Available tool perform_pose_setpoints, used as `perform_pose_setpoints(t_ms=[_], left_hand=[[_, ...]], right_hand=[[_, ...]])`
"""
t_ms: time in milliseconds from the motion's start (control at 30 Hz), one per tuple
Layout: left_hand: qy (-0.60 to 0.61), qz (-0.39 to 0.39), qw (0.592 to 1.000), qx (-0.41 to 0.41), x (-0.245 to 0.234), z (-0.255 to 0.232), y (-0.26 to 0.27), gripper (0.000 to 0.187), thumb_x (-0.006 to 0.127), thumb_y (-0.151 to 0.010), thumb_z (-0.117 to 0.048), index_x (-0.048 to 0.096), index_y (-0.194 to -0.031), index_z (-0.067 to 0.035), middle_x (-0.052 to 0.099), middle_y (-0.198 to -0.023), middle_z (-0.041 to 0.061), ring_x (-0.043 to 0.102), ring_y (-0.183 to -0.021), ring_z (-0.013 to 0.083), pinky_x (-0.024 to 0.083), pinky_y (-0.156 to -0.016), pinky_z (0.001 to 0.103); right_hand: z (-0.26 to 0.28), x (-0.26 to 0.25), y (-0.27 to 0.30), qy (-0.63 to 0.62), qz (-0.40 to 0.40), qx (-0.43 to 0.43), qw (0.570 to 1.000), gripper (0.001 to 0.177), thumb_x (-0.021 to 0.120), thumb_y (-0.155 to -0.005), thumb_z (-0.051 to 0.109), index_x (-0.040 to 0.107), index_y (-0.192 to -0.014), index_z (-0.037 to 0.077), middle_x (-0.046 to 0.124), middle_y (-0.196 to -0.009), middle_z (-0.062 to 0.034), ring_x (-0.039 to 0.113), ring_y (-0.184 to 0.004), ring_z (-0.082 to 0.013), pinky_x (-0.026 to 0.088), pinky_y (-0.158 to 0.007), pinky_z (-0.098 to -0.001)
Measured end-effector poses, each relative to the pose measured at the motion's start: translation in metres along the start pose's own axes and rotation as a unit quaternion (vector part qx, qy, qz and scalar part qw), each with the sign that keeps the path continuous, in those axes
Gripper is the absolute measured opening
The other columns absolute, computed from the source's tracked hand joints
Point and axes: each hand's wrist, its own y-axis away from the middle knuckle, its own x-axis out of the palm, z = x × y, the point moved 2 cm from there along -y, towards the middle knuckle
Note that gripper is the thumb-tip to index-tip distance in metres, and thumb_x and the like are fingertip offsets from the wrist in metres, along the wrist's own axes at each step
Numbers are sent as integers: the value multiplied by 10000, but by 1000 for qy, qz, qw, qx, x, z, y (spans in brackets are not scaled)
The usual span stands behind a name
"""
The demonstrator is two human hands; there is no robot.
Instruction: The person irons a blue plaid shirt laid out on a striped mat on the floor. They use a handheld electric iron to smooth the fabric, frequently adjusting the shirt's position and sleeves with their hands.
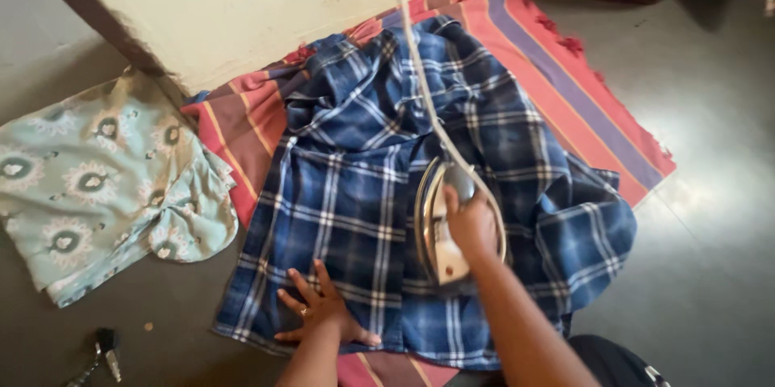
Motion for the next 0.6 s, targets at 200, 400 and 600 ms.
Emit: perform_pose_setpoints(t_ms=[200,400,600], left_hand=[[-5,8,1000,1,-1,1,0,1798,1050,-496,-542,-396,-1543,-323,-456,-1636,129,-295,-1532,463,176,-1118,802],[5,11,1000,-5,-3,0,4,1804,1056,-493,-531,-403,-1537,-345,-478,-1631,114,-306,-1533,451,171,-1126,798],[7,3,1000,4,-5,2,10,1821,1075,-492,-504,-406,-1538,-339,-461,-1636,115,-302,-1533,447,162,-1126,796]], right_hand=[[31,-4,-58,11,23,31,999,812,613,-881,715,632,-1194,-34,689,-1125,-322,665,-1099,-488,528,-930,-532],[1,-3,-18,19,65,-12,998,784,595,-892,700,609,-1158,-37,686,-1046,-367,658,-1021,-539,534,-871,-575],[-59,-23,106,50,102,43,993,697,609,-865,649,532,-1115,3,723,-903,-331,698,-930,-529,564,-805,-594]])
